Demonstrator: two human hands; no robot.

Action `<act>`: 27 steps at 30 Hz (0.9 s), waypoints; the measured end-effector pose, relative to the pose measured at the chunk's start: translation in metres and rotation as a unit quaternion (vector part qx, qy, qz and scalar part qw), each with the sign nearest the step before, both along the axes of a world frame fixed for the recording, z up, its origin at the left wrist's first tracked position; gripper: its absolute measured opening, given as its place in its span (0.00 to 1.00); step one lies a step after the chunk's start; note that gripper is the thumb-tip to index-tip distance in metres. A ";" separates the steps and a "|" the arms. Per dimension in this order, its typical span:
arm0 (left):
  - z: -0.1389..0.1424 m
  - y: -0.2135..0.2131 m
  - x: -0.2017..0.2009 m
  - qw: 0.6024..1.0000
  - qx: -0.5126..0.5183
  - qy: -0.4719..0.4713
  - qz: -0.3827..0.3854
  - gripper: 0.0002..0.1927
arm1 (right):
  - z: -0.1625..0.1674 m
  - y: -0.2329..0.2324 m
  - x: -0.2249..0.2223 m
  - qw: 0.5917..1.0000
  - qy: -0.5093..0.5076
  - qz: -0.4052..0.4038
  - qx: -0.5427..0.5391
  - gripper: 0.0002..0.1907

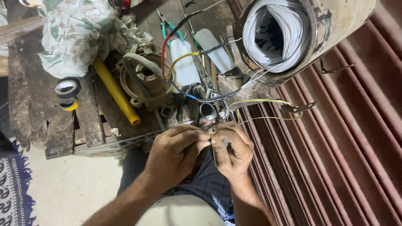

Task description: The person strips wire insulation, twists exposed conductors, and wraps the connections with electrical tape. They also slide a yellow plastic tube over a wire and continue taping the joint.

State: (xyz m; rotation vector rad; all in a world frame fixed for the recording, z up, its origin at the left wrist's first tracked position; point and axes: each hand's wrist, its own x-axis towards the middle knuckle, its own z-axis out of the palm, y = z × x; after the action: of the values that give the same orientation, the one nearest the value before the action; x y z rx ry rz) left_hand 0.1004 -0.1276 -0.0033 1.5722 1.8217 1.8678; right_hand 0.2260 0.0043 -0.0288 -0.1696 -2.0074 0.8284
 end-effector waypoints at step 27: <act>-0.005 -0.032 -0.038 0.988 0.045 -0.076 -0.130 0.09 | -0.027 -0.007 0.049 0.941 -0.098 0.107 -0.304 0.21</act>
State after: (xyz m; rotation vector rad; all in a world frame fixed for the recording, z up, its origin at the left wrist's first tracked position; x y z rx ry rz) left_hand 0.0623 -0.1601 -0.0086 1.5602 1.4135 1.9098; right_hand 0.2753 -0.0029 -0.0556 -0.4028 -1.9086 1.6161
